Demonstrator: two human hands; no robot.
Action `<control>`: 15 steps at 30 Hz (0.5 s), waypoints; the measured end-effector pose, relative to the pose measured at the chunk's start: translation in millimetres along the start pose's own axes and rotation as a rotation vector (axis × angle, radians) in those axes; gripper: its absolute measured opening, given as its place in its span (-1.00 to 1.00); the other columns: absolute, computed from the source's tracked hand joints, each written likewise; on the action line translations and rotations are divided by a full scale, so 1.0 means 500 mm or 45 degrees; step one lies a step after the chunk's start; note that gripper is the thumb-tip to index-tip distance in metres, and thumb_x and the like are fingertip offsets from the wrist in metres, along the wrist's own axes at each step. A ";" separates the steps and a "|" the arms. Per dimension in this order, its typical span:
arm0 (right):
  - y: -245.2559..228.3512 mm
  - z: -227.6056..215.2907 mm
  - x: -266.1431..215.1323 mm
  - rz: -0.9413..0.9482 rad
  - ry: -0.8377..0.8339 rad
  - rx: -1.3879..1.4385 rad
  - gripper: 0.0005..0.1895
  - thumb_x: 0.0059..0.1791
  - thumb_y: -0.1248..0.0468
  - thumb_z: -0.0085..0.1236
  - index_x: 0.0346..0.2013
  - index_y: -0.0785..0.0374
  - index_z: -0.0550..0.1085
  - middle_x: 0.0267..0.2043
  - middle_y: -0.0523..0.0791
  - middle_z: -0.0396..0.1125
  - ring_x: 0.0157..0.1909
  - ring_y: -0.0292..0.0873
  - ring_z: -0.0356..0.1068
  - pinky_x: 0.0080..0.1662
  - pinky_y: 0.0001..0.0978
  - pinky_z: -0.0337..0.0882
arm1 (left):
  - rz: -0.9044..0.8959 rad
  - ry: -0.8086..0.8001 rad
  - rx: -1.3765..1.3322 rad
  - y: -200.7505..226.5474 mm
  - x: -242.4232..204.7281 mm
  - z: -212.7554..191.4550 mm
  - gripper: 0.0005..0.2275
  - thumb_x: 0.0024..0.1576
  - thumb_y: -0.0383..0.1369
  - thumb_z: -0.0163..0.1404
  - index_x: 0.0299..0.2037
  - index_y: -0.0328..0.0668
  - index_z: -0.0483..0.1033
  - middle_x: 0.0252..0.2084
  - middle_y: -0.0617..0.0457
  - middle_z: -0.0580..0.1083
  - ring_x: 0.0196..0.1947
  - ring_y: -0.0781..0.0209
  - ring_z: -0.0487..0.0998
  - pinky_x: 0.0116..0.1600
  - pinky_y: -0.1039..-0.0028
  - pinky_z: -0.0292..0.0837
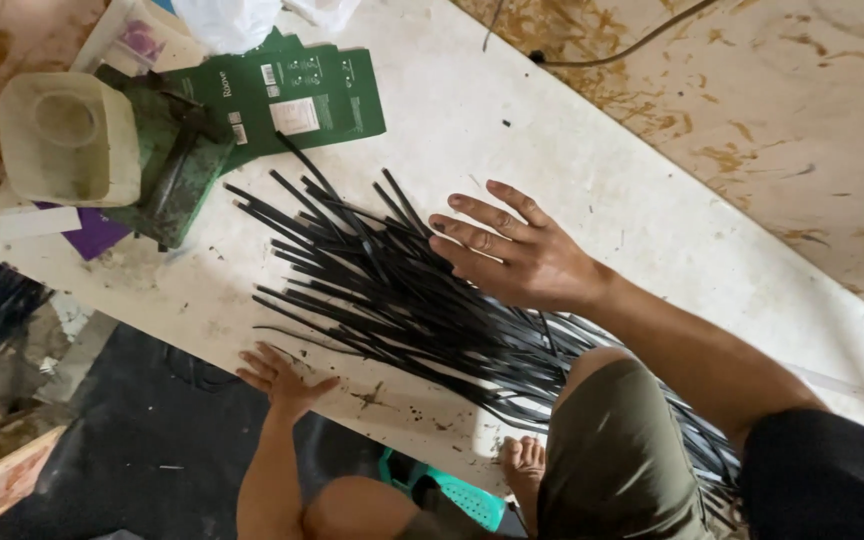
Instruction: Applying edge coating to leather strips using a manual roller applicator and hanging them to dry in a workshop.
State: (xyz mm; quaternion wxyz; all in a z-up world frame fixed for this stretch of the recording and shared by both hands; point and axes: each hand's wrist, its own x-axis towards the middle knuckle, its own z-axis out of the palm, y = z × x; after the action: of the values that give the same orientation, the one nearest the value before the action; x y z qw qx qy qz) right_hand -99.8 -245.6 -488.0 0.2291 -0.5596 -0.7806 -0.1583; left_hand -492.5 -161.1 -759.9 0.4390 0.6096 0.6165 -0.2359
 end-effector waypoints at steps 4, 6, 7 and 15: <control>0.020 0.039 0.000 -0.020 0.054 0.012 -0.75 0.07 0.17 0.17 0.02 0.01 0.63 0.20 -0.18 0.47 0.33 -0.09 0.36 0.33 -0.05 0.30 | 0.040 0.009 0.018 -0.009 0.003 0.004 0.43 -0.22 0.13 0.37 0.49 0.06 -0.81 0.51 -0.19 -0.75 0.45 -0.37 -0.80 0.47 -0.17 0.03; 0.028 0.038 0.008 -0.011 0.053 0.005 -0.74 0.05 0.18 0.20 0.04 0.01 0.63 0.19 -0.18 0.47 0.34 -0.09 0.35 0.33 -0.03 0.30 | 0.051 0.036 0.012 -0.028 0.022 0.021 0.45 -0.24 0.13 0.39 0.50 0.04 -0.79 0.51 -0.21 -0.75 0.44 -0.40 -0.80 0.48 -0.21 -0.06; 0.034 0.037 0.007 -0.008 0.041 0.001 -0.71 0.03 0.19 0.23 0.05 0.01 0.62 0.19 -0.19 0.46 0.35 -0.09 0.35 0.33 -0.02 0.30 | 0.061 0.055 -0.004 -0.036 0.035 0.032 0.46 -0.27 0.13 0.40 0.51 0.02 -0.77 0.51 -0.23 -0.74 0.44 -0.42 -0.81 0.49 -0.26 -0.15; 0.068 -0.004 -0.021 -0.149 -0.198 -0.117 -0.60 0.19 0.28 0.24 0.33 0.19 0.42 0.42 -0.07 0.25 0.46 -0.02 0.17 0.42 0.01 0.17 | -0.058 0.007 0.133 -0.153 0.157 0.094 0.49 -0.34 0.19 0.36 0.45 0.08 -0.86 0.37 0.08 -1.03 0.33 -0.22 -1.08 0.44 -0.36 -0.60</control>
State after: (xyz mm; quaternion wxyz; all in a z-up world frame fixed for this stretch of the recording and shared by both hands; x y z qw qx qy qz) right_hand -64.5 -244.0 -492.0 0.1322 -0.5336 -0.8193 -0.1629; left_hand -543.6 -168.2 -867.2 0.3994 0.6180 0.6184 -0.2759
